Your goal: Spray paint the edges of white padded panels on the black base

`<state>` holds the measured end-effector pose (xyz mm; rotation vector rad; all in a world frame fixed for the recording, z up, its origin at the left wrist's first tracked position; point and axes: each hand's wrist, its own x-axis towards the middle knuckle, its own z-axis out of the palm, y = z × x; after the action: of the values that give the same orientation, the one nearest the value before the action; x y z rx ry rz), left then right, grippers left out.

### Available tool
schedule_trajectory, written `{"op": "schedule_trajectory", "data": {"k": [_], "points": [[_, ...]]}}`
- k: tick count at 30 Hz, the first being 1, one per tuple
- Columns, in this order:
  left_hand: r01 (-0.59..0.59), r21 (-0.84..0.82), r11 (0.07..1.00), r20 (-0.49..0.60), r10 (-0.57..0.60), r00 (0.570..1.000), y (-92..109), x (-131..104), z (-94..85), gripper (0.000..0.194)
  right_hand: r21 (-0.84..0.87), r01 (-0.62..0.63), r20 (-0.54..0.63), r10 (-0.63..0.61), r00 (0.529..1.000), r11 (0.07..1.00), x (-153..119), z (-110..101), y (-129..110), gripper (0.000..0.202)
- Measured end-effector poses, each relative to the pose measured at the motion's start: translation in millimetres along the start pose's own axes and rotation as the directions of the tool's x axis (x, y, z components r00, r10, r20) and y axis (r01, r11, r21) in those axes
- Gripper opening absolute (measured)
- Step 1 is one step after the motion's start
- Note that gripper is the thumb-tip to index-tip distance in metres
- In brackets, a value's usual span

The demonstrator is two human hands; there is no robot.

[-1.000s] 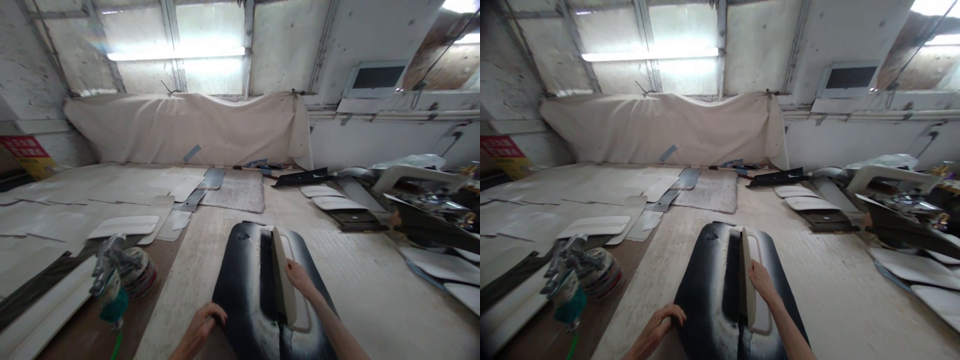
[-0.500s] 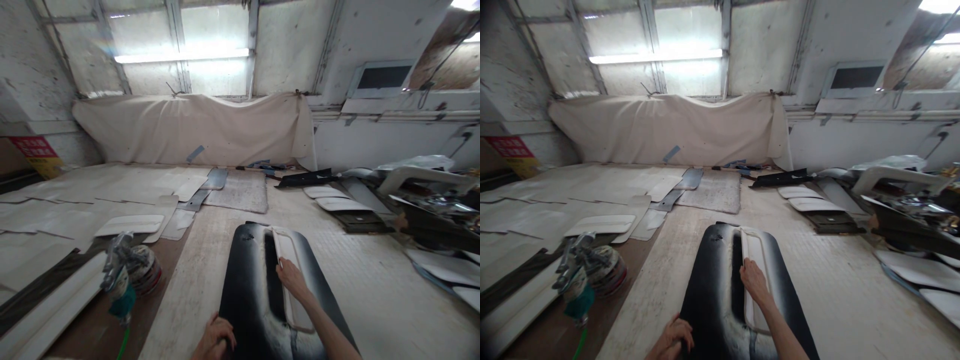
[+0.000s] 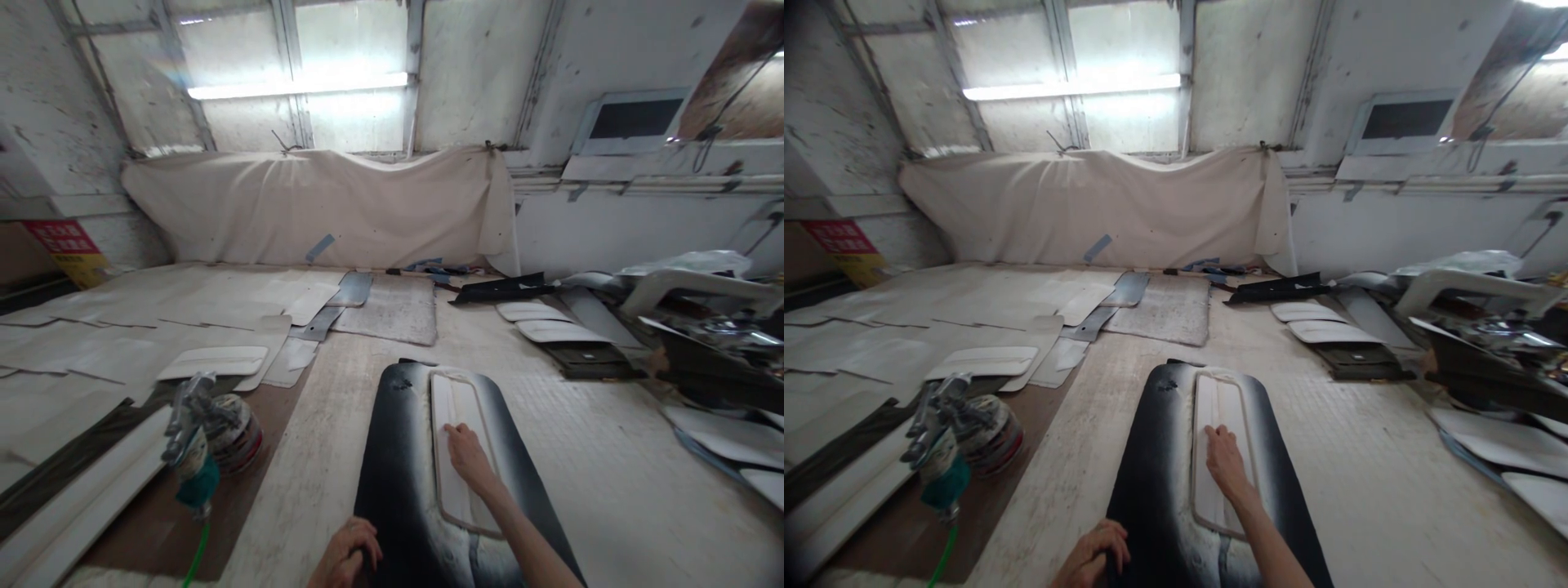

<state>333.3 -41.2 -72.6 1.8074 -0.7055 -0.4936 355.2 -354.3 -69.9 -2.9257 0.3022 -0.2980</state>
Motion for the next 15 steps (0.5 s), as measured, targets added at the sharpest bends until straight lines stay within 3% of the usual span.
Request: {"op": "schedule_trajectory", "data": {"k": [7,12,15], "points": [[-0.027,0.087,0.996,-0.039,0.030,0.999,-3,-2,12.0,0.021,-0.123,-0.010,0.003,0.010,1.000,0.992,-15,1,-2,0.047],[-0.063,0.127,0.990,-0.049,0.069,0.996,0,-3,16.7,0.041,-0.197,0.079,0.002,-0.080,0.997,0.977,-19,2,-6,0.060],[0.052,0.297,0.954,0.018,-0.060,0.998,0,-7,32.7,0.031,-0.234,0.176,-0.050,-0.193,0.980,0.956,-27,21,8,0.056]]}}
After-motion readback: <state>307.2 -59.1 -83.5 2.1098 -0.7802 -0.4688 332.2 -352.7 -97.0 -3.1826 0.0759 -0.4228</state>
